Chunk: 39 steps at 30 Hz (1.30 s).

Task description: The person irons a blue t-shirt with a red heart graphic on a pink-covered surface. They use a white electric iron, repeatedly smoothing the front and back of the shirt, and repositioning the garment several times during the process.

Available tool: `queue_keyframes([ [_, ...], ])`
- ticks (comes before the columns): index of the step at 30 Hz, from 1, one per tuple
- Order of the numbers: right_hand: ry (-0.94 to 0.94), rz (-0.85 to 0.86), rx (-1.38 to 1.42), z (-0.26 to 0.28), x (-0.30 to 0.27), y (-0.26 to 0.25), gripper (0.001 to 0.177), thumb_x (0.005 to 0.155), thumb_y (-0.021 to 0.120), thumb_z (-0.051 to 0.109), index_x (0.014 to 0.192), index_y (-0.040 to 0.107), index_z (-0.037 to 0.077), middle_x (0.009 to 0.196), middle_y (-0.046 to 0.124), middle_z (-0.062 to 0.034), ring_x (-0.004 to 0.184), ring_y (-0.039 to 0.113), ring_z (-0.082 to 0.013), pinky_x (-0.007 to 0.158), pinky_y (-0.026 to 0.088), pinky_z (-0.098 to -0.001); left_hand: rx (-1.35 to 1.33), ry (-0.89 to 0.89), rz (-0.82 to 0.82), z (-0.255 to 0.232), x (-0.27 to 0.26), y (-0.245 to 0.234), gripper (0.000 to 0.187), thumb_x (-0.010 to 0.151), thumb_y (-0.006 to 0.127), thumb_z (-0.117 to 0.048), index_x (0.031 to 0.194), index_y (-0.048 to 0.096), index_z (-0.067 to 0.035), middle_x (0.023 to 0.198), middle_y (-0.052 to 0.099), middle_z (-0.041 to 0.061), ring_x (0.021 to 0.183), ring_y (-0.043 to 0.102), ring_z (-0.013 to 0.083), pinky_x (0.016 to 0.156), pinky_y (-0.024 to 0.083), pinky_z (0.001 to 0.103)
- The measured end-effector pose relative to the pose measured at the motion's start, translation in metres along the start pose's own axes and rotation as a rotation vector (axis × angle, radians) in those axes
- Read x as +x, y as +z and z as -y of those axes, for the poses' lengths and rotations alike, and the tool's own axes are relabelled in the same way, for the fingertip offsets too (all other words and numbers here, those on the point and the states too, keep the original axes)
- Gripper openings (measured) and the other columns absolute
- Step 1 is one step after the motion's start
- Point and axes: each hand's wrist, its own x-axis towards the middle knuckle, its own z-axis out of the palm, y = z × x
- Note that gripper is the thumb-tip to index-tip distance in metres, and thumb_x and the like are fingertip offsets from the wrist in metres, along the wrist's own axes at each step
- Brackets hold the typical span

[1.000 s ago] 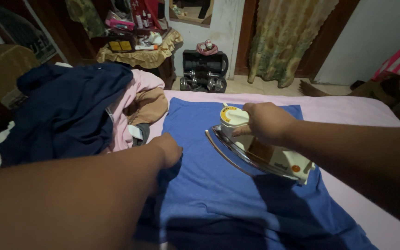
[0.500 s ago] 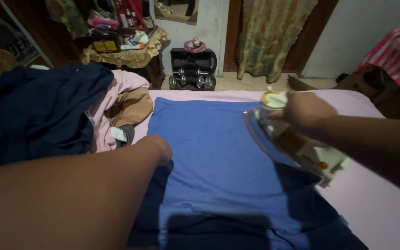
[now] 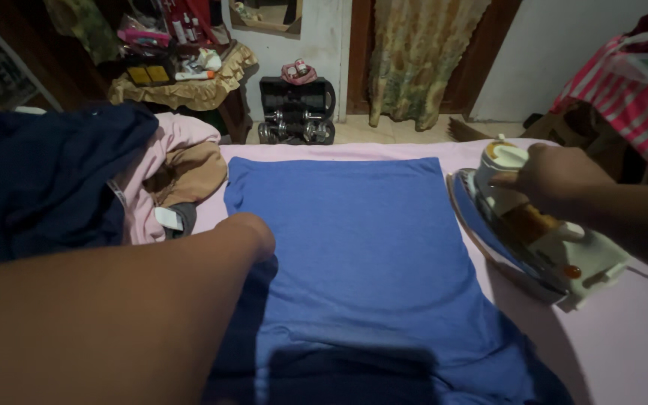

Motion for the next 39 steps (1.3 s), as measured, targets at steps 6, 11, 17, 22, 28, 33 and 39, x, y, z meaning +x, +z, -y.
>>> queue_keyframes([
  [6, -0.332, -0.377, -0.287, -0.022, -0.004, 0.005, 0.069, 0.09, 0.062, 0.059, 0.124, 0.056, -0.001, 0.101, 0.072, -0.0212, 0.095, 0.071, -0.0362, 0.079, 0.056, -0.0484, 0.013, -0.004, -0.066, -0.006, -0.003, 0.006, 0.032, 0.094, 0.06, -0.024, 0.119, 0.077, -0.014, 0.126, 0.073, 0.014, 0.115, 0.07, 0.0331, 0.096, 0.057, 0.042],
  [11, -0.427, -0.2, -0.327, 0.012, -0.041, 0.024, 0.039, 0.107, 0.041, 0.035, 0.116, 0.069, 0.009, 0.111, 0.075, -0.0175, 0.102, 0.074, -0.0339, 0.093, 0.058, -0.0494, -0.022, -0.024, -0.152, -0.006, 0.008, 0.011, 0.032, 0.094, 0.06, -0.024, 0.118, 0.078, -0.014, 0.124, 0.074, 0.013, 0.114, 0.072, 0.0319, 0.094, 0.057, 0.041],
  [17, -0.204, 0.297, -0.257, 0.04, -0.073, 0.08, 0.037, 0.097, 0.058, 0.03, 0.097, 0.08, 0.0, 0.094, 0.08, -0.0203, 0.084, 0.079, -0.0299, 0.077, 0.064, -0.039, -0.605, -0.296, -0.196, -0.004, 0.002, 0.014, 0.033, 0.094, 0.063, -0.019, 0.119, 0.073, -0.002, 0.123, 0.072, 0.021, 0.115, 0.072, 0.034, 0.093, 0.057, 0.04],
  [22, 0.001, 0.388, 0.135, 0.03, -0.071, 0.099, 0.029, 0.088, 0.073, 0.027, 0.087, 0.082, 0.0, 0.08, 0.075, -0.0226, 0.066, 0.075, -0.0337, 0.065, 0.063, -0.0429, -1.338, -0.652, -0.341, -0.012, -0.04, 0.004, 0.044, 0.085, 0.073, -0.006, 0.127, 0.062, 0.004, 0.126, 0.067, 0.025, 0.116, 0.069, 0.0382, 0.092, 0.057, 0.043],
  [28, -0.107, 0.473, -0.168, -0.005, -0.026, 0.126, 0.032, 0.091, 0.07, 0.024, 0.08, 0.077, -0.005, 0.073, 0.073, -0.0209, 0.06, 0.073, -0.0298, 0.054, 0.059, -0.0411, -0.738, -0.369, -0.157, -0.004, -0.05, 0.004, 0.043, 0.081, 0.08, -0.02, 0.119, 0.073, -0.001, 0.119, 0.075, 0.02, 0.108, 0.073, 0.0311, 0.09, 0.059, 0.04],
  [33, -0.099, 0.564, -0.242, -0.039, -0.015, 0.143, 0.029, 0.093, 0.067, 0.025, 0.09, 0.075, -0.002, 0.084, 0.073, -0.0205, 0.072, 0.072, -0.031, 0.063, 0.058, -0.0432, -0.256, -0.076, 0.057, 0.002, -0.056, 0.027, 0.052, 0.082, 0.078, -0.024, 0.128, 0.065, -0.003, 0.127, 0.07, 0.02, 0.114, 0.069, 0.0329, 0.094, 0.058, 0.042],
  [39, -0.04, 0.57, -0.249, -0.058, -0.048, 0.143, 0.028, 0.095, 0.064, 0.027, 0.102, 0.072, 0.001, 0.096, 0.073, -0.02, 0.086, 0.072, -0.0325, 0.074, 0.057, -0.0458, -0.324, -0.124, 0.121, 0.011, -0.07, 0.046, 0.062, 0.084, 0.076, -0.029, 0.138, 0.057, -0.006, 0.137, 0.063, 0.02, 0.121, 0.064, 0.035, 0.099, 0.055, 0.045],
])
